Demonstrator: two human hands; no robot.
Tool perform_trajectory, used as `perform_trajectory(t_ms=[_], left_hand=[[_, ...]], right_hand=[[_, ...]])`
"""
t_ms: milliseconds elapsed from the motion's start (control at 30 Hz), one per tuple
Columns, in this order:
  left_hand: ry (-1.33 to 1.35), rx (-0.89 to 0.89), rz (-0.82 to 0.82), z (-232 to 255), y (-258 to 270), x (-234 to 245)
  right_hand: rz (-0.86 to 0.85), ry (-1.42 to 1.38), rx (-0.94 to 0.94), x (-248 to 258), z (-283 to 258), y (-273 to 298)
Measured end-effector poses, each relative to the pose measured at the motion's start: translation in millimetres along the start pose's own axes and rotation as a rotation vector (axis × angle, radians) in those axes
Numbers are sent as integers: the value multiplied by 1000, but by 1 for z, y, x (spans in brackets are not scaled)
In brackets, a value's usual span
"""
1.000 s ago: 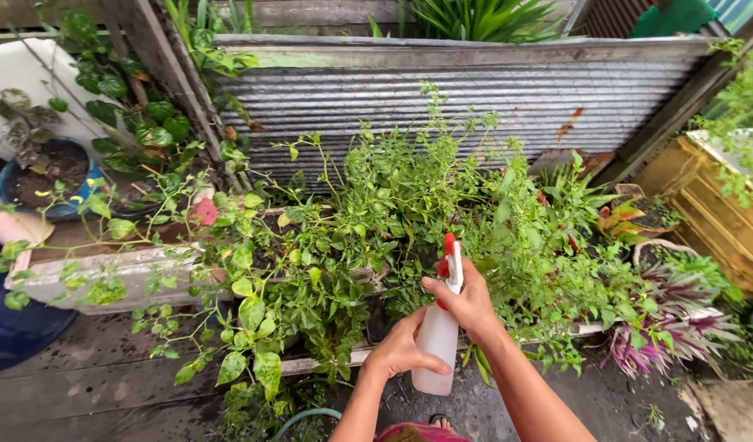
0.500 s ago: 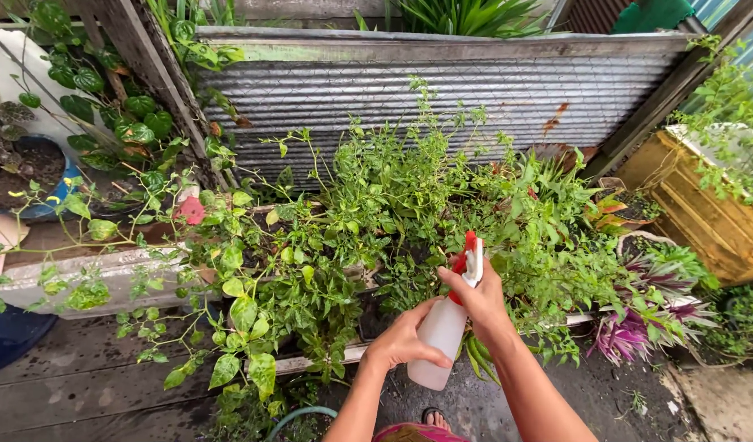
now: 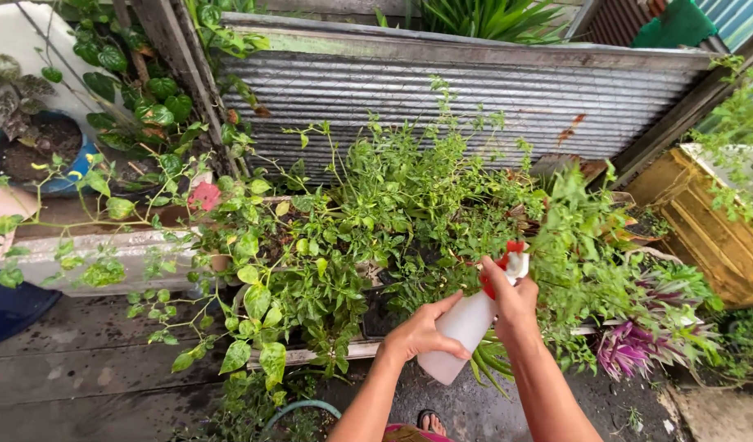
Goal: Watering various potted plants in a garden using a manual spray bottle.
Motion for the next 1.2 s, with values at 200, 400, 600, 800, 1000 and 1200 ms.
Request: perform_trajectory(t_ms=[200,400,600,800,1000,1200], left_hand=[[67,-61,28,-18,-8,-1],[86,-63,2,-18,-14,-3],[-39,-53,-58,0,-16,-7],[-2,-34,-95,-3,-18,-11],[-4,-68,-97,-1,-15,-10],[28,-134,-29,15,3,-7]], right_hand=[[139,-42,20,13,20,-27],[167,-81,30,17,11,-20],[98,9,-25,16,-8,-6],[119,32,-38,23,-5,-9],[116,62,-32,18,-13,3],[-11,168,15,5,-34,24]])
Point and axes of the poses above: each hand's wrist, its own y-axis away from the middle knuckle, its own x-axis out of the back of the hand, z = x × y, the point moved 3 cm from there along -y, towards the middle knuckle, and after that the axes turned 11 degrees about -x, right-handed, at the moved point
